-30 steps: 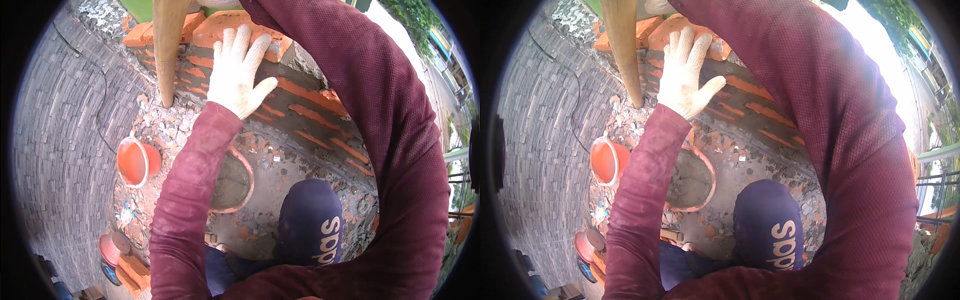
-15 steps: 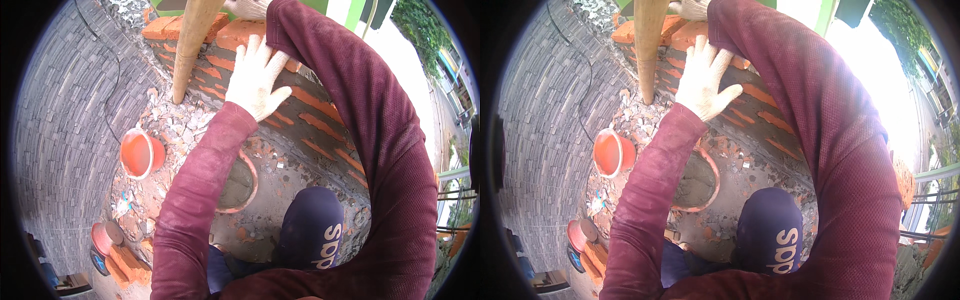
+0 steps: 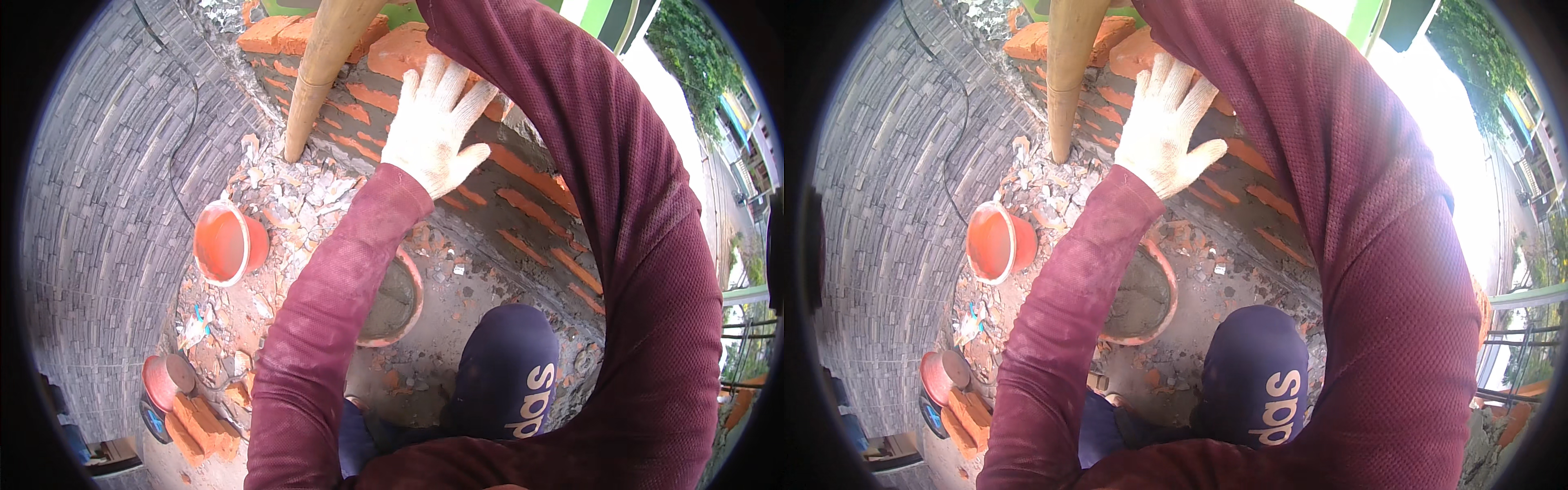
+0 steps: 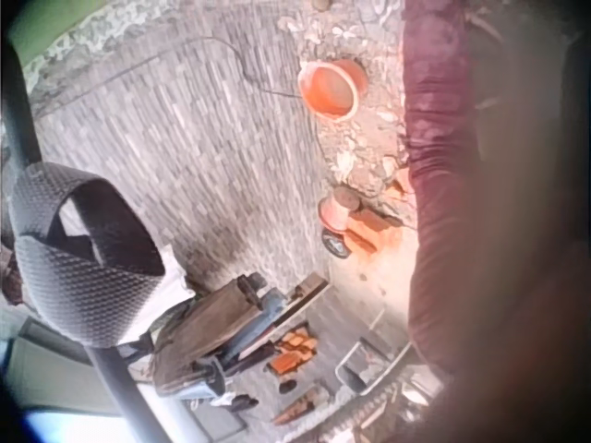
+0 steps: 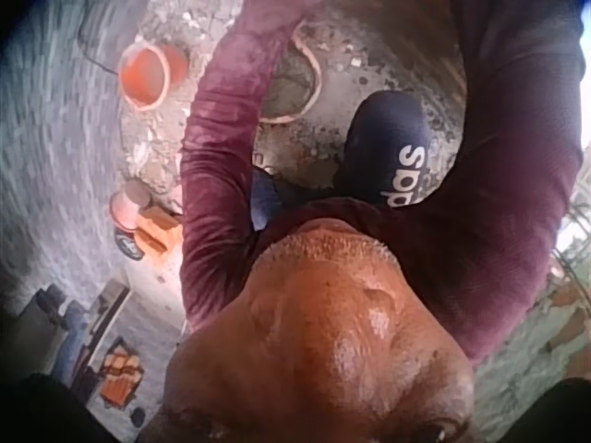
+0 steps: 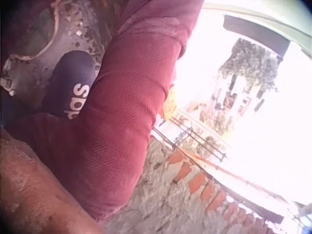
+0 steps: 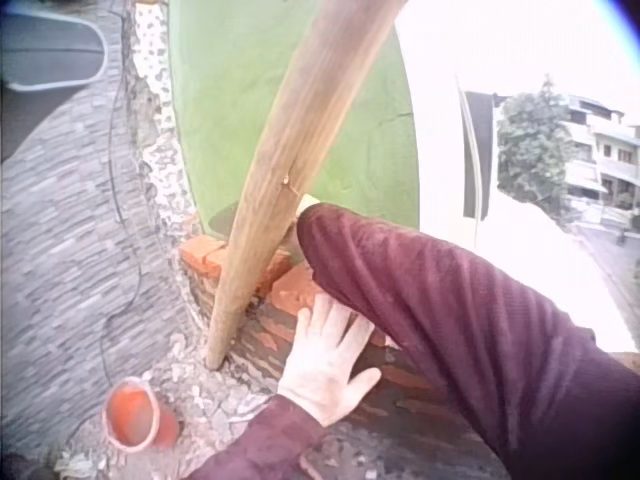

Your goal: The person scoops mortar from a bucket with a trowel, spreads it on a brick wall, and places bricks one by one. The person repeatedly applies mortar, adjusts brick positions, and taps bricks to align them while building a curved brick wall.

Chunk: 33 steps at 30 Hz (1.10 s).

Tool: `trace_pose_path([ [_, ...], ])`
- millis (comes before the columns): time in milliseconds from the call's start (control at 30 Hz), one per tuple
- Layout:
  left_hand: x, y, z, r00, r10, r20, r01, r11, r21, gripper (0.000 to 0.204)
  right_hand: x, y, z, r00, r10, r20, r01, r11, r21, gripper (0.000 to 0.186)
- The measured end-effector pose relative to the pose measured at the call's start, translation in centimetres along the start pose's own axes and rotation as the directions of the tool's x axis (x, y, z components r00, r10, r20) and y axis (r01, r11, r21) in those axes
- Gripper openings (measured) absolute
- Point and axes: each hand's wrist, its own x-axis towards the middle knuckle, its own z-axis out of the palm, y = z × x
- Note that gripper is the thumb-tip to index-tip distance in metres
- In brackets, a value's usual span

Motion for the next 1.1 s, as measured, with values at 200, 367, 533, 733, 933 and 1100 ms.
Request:
trace_pose_path([
  [200,0.5,0.3,0.4,1.0,-0.019,0.023,0.019,1.0,-0.019,0.086,-0.7,0.9,-1.1,1.0,0.019,0.012,-0.019,1.0,-0.02,0.037],
  [367,0.8,2.1,1.9,0.994,-0.096,-0.057,0.097,0.995,0.01,0.085,-8.0,0.3,-8.4,0.996,0.057,-0.074,-0.06,0.998,-0.029,0.039],
  [533,-1.2,1.4,1.9,0.984,-0.154,-0.093,0.157,0.987,0.022,0.085,-13.1,-5.4,-10.9,0.947,0.312,0.07,-0.318,0.944,0.088,0.042],
  [733,-0.4,1.9,2.1,0.986,-0.158,-0.052,0.16,0.987,0.023,0.087,-16.1,-3.1,-11.0,0.98,0.194,0.045,-0.197,0.977,0.081,0.041],
  [933,-0.8,1.8,1.8,0.988,-0.143,-0.054,0.145,0.989,0.033,0.088,-17.9,-6.6,-14.1,0.949,0.311,0.05,-0.315,0.94,0.13,0.043],
  [1100,-1.1,1.1,1.8,0.992,-0.12,-0.037,0.123,0.987,0.102,0.087,-19.2,-6.6,-13.2,0.959,0.283,-0.002,-0.283,0.956,-0.073,0.041],
])
